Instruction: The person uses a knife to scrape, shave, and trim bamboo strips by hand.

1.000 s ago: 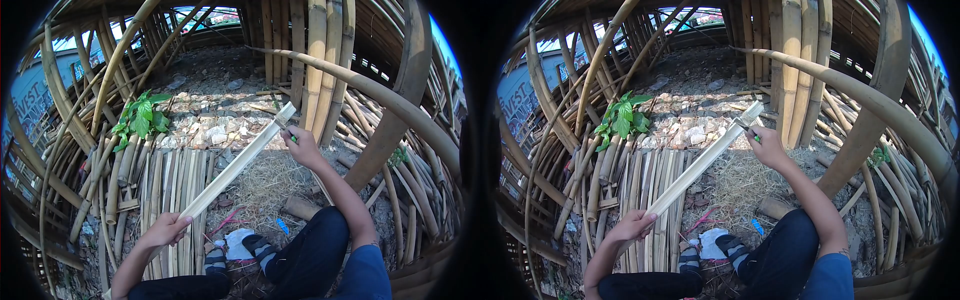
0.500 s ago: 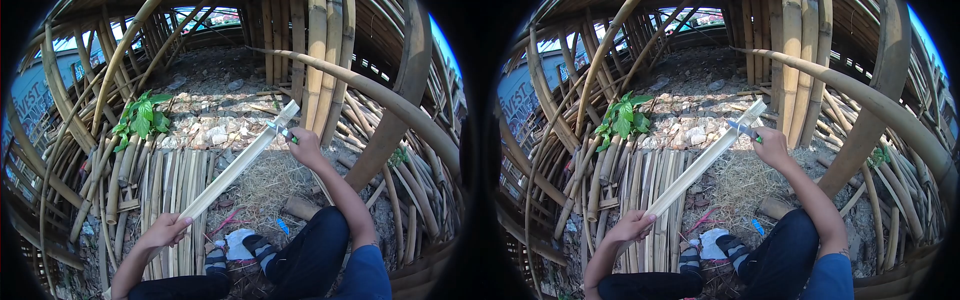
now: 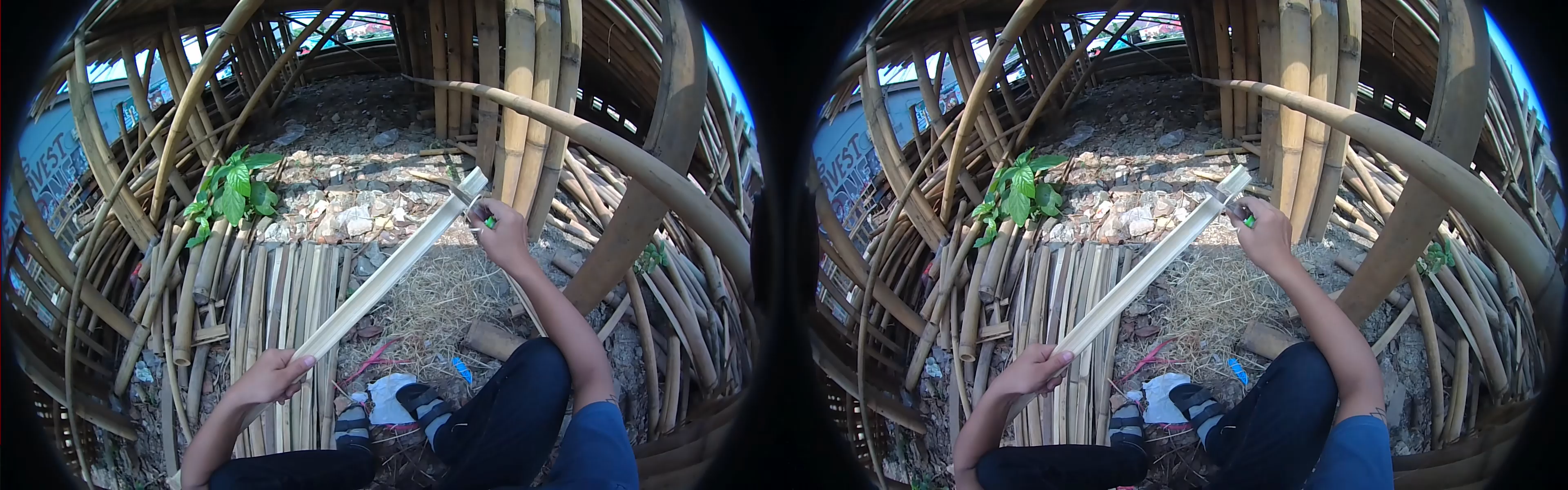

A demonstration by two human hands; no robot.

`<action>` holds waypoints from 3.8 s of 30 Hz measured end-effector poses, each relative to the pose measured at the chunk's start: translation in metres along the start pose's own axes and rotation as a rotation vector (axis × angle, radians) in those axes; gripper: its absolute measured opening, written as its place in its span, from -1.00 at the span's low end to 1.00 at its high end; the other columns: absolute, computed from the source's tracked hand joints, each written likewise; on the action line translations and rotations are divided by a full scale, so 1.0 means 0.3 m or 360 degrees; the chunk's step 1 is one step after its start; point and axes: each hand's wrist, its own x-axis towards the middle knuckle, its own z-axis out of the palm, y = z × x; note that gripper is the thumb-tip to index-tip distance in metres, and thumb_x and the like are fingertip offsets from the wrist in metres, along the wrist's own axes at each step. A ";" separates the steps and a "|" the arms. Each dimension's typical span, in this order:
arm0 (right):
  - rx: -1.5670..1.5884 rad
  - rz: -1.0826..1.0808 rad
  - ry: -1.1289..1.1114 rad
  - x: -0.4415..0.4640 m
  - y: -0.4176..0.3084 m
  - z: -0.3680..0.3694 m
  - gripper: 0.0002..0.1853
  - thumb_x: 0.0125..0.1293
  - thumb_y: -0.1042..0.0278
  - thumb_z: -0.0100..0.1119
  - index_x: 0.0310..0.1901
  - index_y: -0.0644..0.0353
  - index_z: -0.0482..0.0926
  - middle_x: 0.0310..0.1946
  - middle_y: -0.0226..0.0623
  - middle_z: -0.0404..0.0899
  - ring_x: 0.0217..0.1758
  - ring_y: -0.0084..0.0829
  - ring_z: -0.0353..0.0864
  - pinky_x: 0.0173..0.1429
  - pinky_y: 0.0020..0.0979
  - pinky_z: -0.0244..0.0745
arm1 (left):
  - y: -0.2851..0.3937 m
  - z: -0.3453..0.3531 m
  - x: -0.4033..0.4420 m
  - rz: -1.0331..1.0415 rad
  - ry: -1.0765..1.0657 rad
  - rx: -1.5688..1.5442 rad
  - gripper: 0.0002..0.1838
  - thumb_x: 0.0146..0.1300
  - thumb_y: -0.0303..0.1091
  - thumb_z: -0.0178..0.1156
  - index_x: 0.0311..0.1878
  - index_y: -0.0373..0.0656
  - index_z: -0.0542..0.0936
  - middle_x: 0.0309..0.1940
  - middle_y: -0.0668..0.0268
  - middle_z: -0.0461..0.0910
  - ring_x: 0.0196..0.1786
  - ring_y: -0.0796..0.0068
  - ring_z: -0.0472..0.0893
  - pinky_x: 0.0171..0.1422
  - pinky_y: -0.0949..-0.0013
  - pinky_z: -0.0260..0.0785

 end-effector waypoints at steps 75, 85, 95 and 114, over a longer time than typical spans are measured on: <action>-0.0788 -0.0291 -0.0994 0.004 -0.044 -0.066 -0.48 0.03 0.12 0.43 0.04 0.13 0.62 -0.18 -0.15 0.70 -0.08 -0.10 0.70 -0.04 -0.12 0.57 | -0.007 -0.029 0.039 0.0013 0.0243 -0.0092 -0.51 0.54 0.06 0.00 -0.42 -0.14 0.40 -0.74 0.42 0.35 -0.77 0.62 0.33 -0.69 0.47 0.24; -0.0775 -0.0142 -0.1043 0.022 -0.015 -0.057 -0.72 0.06 0.46 0.28 -0.13 0.07 0.67 -0.35 -0.18 0.70 -0.19 -0.09 0.71 -0.14 -0.09 0.52 | -0.016 -0.034 0.044 -0.0003 0.0255 -0.0128 -0.52 0.53 0.07 0.00 -0.38 -0.15 0.41 -0.73 0.41 0.36 -0.76 0.62 0.36 -0.68 0.48 0.27; -0.0655 0.0491 -0.0616 0.037 -0.028 -0.031 -0.52 0.36 -0.09 0.21 -0.28 0.29 0.62 -0.41 -0.05 0.68 -0.24 -0.01 0.69 -0.12 -0.03 0.51 | -0.002 -0.036 0.035 0.0035 0.0252 -0.0137 -0.51 0.53 0.07 0.00 -0.39 -0.16 0.41 -0.74 0.39 0.36 -0.78 0.61 0.34 -0.69 0.46 0.25; -0.1286 -0.0204 -0.1407 0.025 -0.119 -0.162 -0.69 0.14 0.07 0.44 -0.29 0.16 0.75 -0.38 -0.17 0.73 -0.20 -0.17 0.76 -0.18 -0.23 0.59 | 0.000 -0.037 0.029 0.0023 0.0259 -0.0195 -0.49 0.53 0.07 0.02 -0.38 -0.20 0.45 -0.75 0.38 0.37 -0.79 0.61 0.33 -0.70 0.47 0.22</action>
